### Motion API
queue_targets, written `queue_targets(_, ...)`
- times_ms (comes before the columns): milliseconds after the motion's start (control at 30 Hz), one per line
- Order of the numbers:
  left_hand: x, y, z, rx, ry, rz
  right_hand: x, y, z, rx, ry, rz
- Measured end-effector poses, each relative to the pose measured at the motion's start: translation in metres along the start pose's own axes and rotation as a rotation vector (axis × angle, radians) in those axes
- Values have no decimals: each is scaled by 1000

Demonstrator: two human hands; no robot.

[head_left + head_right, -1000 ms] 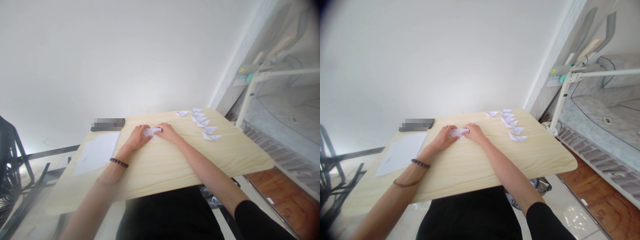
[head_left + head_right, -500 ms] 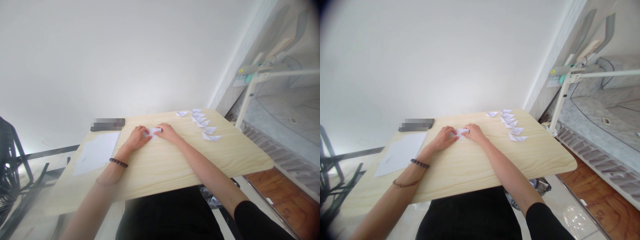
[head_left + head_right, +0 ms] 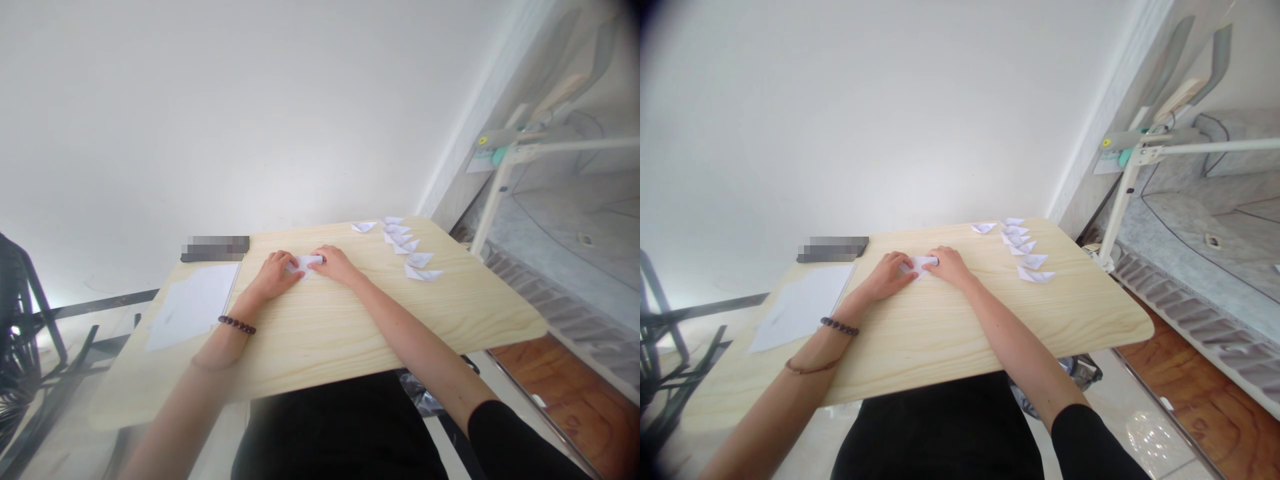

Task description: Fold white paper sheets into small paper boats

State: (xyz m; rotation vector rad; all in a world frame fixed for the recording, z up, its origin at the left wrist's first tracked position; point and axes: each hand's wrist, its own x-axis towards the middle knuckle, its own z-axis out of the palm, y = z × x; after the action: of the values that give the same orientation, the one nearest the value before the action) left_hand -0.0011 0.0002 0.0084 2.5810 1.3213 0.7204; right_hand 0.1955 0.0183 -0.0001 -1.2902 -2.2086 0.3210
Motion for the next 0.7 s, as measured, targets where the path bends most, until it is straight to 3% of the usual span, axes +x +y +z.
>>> queue_targets(700,0,-1,0,1,2,20,0,1,1,-16,-3,4)
